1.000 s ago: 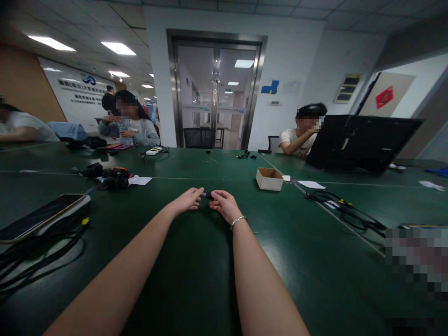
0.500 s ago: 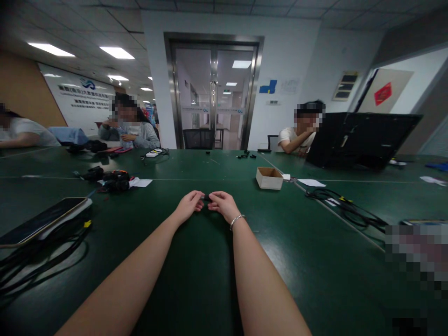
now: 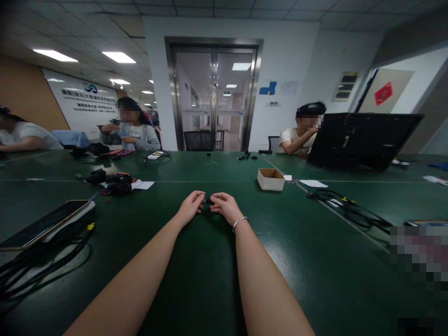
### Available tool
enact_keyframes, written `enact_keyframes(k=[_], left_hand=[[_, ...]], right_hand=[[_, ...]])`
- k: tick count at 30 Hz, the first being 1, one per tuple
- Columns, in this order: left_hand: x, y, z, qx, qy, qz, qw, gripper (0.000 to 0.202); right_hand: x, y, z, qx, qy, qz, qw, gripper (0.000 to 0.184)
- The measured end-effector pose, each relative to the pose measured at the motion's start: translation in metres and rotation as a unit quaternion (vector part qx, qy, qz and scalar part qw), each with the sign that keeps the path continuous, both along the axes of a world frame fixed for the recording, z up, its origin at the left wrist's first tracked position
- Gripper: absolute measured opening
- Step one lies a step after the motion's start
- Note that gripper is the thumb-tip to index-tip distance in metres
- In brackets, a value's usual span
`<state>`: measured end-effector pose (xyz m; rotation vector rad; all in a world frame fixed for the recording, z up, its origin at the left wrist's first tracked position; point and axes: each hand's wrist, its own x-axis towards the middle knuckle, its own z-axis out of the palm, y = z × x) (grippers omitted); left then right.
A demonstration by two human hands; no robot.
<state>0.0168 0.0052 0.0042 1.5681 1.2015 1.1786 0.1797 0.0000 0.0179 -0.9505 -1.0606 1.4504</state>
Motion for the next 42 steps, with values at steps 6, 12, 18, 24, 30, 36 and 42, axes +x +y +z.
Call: enact_keyframes(k=[6, 12, 18, 24, 30, 36, 42], left_hand=[[-0.0007, 0.0029, -0.0035, 0.025, 0.017, -0.002, 1.0, 0.031], [-0.0005, 0.0019, -0.0023, 0.039, 0.054, -0.013, 0.998, 0.032], [-0.0004, -0.0004, -0.0004, 0.025, 0.042, -0.021, 0.999, 0.037], [-0.0007, -0.0021, -0.0005, 0.046, 0.059, -0.006, 0.997, 0.031], [-0.001, -0.0017, -0.0008, 0.046, 0.058, -0.014, 0.997, 0.028], [-0.0003, -0.002, 0.0012, 0.045, 0.053, -0.021, 0.997, 0.025], [-0.0003, 0.0017, -0.0024, 0.028, 0.027, -0.039, 0.998, 0.028]], right_hand=[[0.0005, -0.001, 0.0007, 0.004, 0.004, 0.004, 1.0, 0.016], [0.0007, -0.0019, 0.0018, 0.008, 0.008, 0.017, 1.0, 0.018], [0.0003, -0.0036, 0.0028, 0.009, 0.006, 0.02, 1.0, 0.019], [0.0008, -0.0041, 0.0029, 0.013, 0.007, 0.025, 1.0, 0.019], [0.0019, -0.0039, 0.0029, 0.016, 0.007, 0.03, 0.999, 0.016], [0.0024, -0.0045, 0.0035, 0.016, 0.004, 0.029, 0.999, 0.016], [0.0022, -0.0045, 0.0035, 0.013, 0.005, 0.028, 1.0, 0.017]])
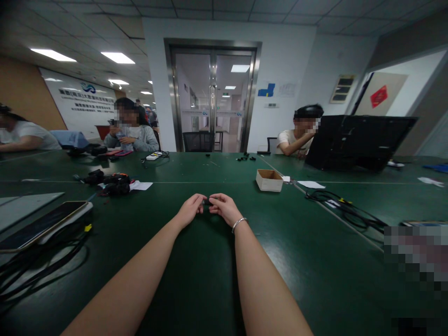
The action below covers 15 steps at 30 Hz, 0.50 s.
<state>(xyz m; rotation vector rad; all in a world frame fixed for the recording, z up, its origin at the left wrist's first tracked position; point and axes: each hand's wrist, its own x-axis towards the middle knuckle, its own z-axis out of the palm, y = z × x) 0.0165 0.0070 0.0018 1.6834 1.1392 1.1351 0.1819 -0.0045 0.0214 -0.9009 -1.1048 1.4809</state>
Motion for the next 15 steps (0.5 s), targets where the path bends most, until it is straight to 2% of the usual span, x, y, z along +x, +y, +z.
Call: enact_keyframes(k=[4, 8, 11, 15], left_hand=[[0.0, 0.0018, -0.0023, 0.029, 0.0, 0.024, 0.999, 0.023], [0.0002, -0.0009, 0.0007, 0.011, -0.004, 0.008, 1.0, 0.026], [-0.0002, -0.0038, 0.0039, 0.029, 0.009, 0.025, 0.999, 0.025], [-0.0003, -0.0042, 0.0044, 0.005, -0.019, 0.012, 1.0, 0.029]], right_hand=[[0.0, 0.0009, -0.0014, 0.002, 0.005, -0.002, 1.0, 0.019], [0.0, 0.0012, -0.002, 0.004, 0.005, -0.001, 1.0, 0.02], [-0.0001, 0.0012, -0.0018, 0.003, 0.006, -0.003, 1.0, 0.019], [-0.0001, 0.0013, -0.0014, -0.002, 0.004, -0.002, 1.0, 0.018]])
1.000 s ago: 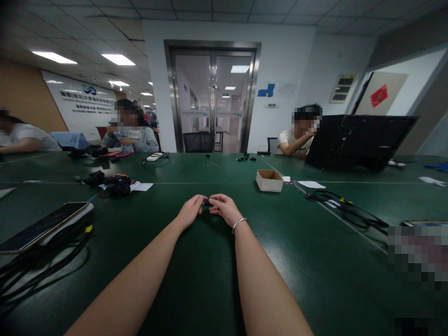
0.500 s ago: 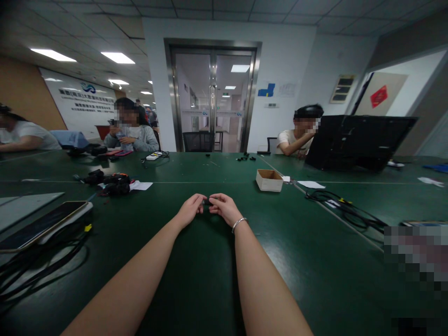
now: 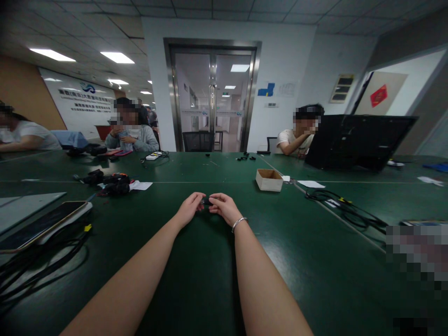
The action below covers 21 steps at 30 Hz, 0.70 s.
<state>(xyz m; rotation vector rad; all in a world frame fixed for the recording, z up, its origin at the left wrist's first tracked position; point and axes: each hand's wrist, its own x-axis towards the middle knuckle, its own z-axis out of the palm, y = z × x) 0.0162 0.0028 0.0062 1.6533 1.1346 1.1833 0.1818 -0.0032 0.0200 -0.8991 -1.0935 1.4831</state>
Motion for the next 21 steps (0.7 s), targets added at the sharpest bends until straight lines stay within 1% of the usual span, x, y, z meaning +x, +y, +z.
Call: enact_keyframes(k=[2, 4, 6, 8, 10, 13, 16, 18, 21], left_hand=[[0.0005, 0.0006, -0.0002, 0.008, 0.008, 0.0, 1.0, 0.026], [0.0011, 0.001, 0.0003, 0.026, 0.013, 0.018, 0.999, 0.025], [0.0015, 0.001, 0.0014, 0.015, 0.002, 0.024, 1.0, 0.026], [0.0017, 0.001, 0.002, -0.011, -0.003, 0.006, 1.0, 0.028], [0.0016, 0.0014, 0.0017, -0.019, 0.008, -0.007, 1.0, 0.03], [0.0012, 0.0025, 0.0, 0.006, 0.02, 0.013, 1.0, 0.027], [0.0008, 0.004, -0.0023, -0.009, 0.006, 0.001, 1.0, 0.029], [0.0008, 0.005, -0.0033, -0.005, 0.012, -0.01, 1.0, 0.031], [0.0008, 0.0059, -0.0037, 0.021, 0.034, 0.007, 0.999, 0.026]], right_hand=[[0.0002, 0.0, 0.0, 0.003, 0.0, 0.002, 1.0, 0.018], [0.0004, 0.0001, -0.0003, 0.006, 0.001, 0.004, 1.0, 0.018], [0.0006, 0.0003, -0.0009, 0.005, 0.0, 0.003, 1.0, 0.018], [0.0007, 0.0006, -0.0014, 0.003, -0.001, 0.002, 1.0, 0.018], [0.0007, 0.0008, -0.0016, 0.003, -0.001, 0.004, 1.0, 0.018], [0.0006, 0.0005, -0.0012, 0.003, 0.003, 0.005, 1.0, 0.018], [0.0008, -0.0001, -0.0004, 0.001, 0.006, 0.008, 1.0, 0.02], [0.001, -0.0003, -0.0003, 0.002, 0.007, 0.012, 1.0, 0.02], [0.0011, 0.0, -0.0004, 0.002, 0.004, 0.009, 1.0, 0.02]])
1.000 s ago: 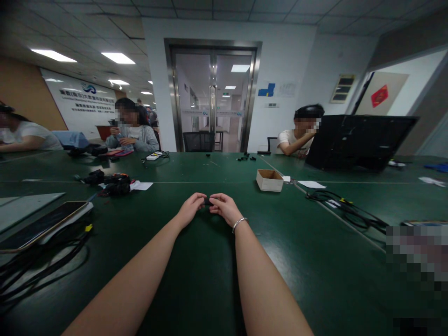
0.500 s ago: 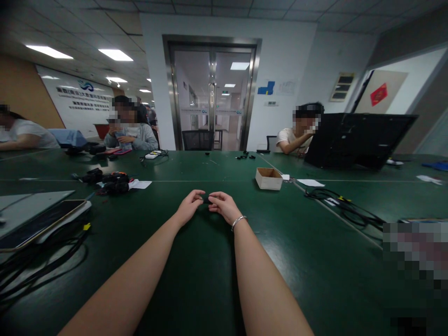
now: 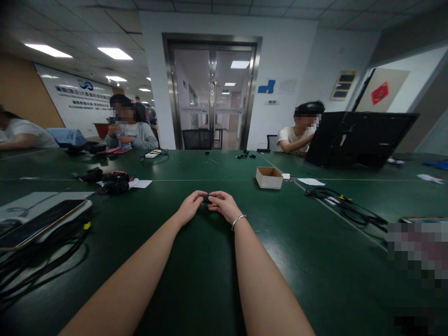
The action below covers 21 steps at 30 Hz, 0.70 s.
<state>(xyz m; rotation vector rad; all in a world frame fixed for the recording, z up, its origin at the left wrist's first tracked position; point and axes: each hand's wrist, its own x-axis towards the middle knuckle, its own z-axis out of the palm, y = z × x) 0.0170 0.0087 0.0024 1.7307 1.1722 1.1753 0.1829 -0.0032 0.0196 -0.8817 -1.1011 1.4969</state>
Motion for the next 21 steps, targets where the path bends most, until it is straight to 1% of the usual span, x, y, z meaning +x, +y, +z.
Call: enact_keyframes(k=[2, 7, 15, 21], left_hand=[[-0.0001, 0.0003, 0.0001, -0.007, -0.004, 0.001, 1.0, 0.027], [-0.0001, 0.0005, -0.0005, -0.031, -0.031, -0.04, 0.998, 0.029], [0.0007, -0.0004, 0.0012, -0.041, -0.058, -0.038, 0.997, 0.028], [0.0006, -0.0014, 0.002, -0.034, -0.048, -0.035, 0.998, 0.029]], right_hand=[[0.0, 0.0004, -0.0001, -0.003, -0.003, -0.003, 1.0, 0.02], [-0.0001, 0.0015, -0.0007, -0.004, -0.006, 0.001, 1.0, 0.017], [0.0009, 0.0019, -0.0016, 0.002, -0.01, 0.011, 1.0, 0.019], [0.0011, 0.0023, -0.0016, -0.001, -0.012, 0.012, 1.0, 0.019]])
